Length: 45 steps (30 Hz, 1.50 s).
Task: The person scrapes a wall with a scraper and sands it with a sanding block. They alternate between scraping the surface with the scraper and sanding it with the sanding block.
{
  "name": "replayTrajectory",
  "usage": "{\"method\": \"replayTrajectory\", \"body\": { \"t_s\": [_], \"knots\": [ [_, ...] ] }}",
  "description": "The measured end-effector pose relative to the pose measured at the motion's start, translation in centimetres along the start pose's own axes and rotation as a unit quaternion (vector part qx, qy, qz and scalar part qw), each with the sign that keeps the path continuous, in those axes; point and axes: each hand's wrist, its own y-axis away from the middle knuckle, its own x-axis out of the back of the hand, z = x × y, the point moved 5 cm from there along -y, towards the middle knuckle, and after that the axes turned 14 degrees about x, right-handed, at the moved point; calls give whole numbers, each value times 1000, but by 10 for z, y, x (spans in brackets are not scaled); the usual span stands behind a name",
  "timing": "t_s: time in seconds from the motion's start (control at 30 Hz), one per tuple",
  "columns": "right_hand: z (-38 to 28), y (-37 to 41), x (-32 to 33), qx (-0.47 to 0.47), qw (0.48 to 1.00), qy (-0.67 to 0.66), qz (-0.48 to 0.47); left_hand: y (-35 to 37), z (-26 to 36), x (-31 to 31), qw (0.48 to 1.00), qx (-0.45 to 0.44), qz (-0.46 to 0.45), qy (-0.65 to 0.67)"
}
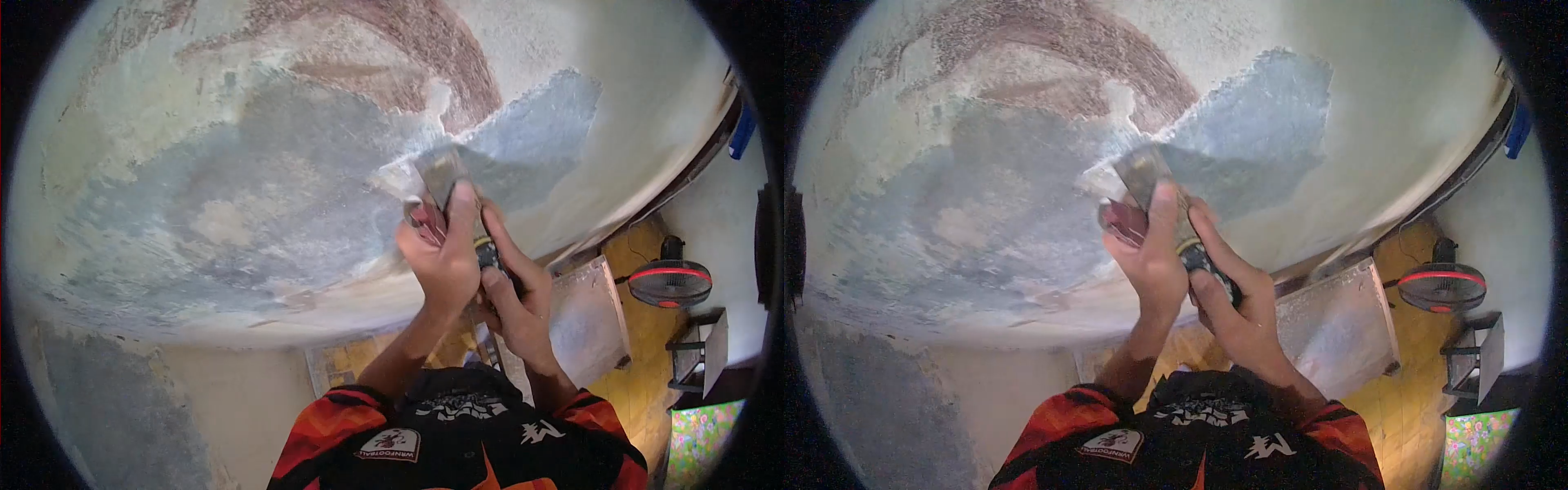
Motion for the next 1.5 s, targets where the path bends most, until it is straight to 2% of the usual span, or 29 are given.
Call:
{"method": "replayTrajectory", "body": {
  "t_s": [0.1,0.17,0.23,0.33,0.4,0.47,0.5,0.6,0.63,0.67,0.73,0.8,0.83,0.93,0.97,1.07,1.1,1.13,1.2,1.23,1.3,1.4,1.5],
  "knots": [
    [-7,-12,-2,32,999,0,-14,-3,-6,4,999,3,33,-5],
    [-6,-10,1,23,1000,-1,-10,0,-3,0,1000,12,15,11],
    [7,-4,1,1,1000,-7,8,2,1,-1,999,-32,25,-5],
    [-1,-12,0,35,998,55,-3,-11,0,-5,999,5,9,33],
    [-3,-7,-1,9,1000,19,-2,-1,-7,0,999,35,5,33],
    [0,-10,1,12,1000,11,-1,-5,-10,2,1000,13,-13,20],
    [7,-1,0,11,1000,15,9,-1,-12,6,1000,15,11,-19],
    [-8,-19,-4,41,999,21,0,-5,5,-1,997,-38,59,-21],
    [-15,-20,-6,45,999,18,-2,-6,16,-5,998,-49,44,-10],
    [-15,-17,-4,29,999,21,1,-10,25,-11,998,20,-56,7],
    [-12,-14,-7,12,1000,18,0,-7,9,3,997,-42,51,-43],
    [-6,-17,-3,65,996,58,-2,-5,1,2,997,-37,54,-29],
    [-12,-16,-5,54,997,57,0,-2,-3,4,998,-24,58,-26],
    [-12,-4,-4,8,1000,-9,10,-8,2,-1,999,-10,-30,25],
    [-5,-7,-3,12,1000,-15,10,-3,6,-3,999,18,-1,42],
    [-3,-14,-5,37,999,24,10,-2,6,-2,1000,-22,9,9],
    [-13,-21,-7,36,999,10,-3,-6,14,-2,997,-22,66,-42],
    [-20,-24,-11,30,999,-7,-13,-11,26,-6,996,-65,43,-38],
    [-21,-19,-14,26,999,-25,0,-15,31,-9,999,-28,15,-4],
    [-15,-11,-12,20,1000,-16,5,-9,19,0,999,-13,28,-16],
    [-10,-10,-12,20,1000,-10,15,-3,11,-1,999,-4,54,-4],
    [-26,-18,-12,20,999,-28,8,-12,23,-9,1000,-16,6,-3],
    [-20,-13,-10,-25,999,-19,13,-9,15,-2,1000,-6,13,-10]
  ]
}}
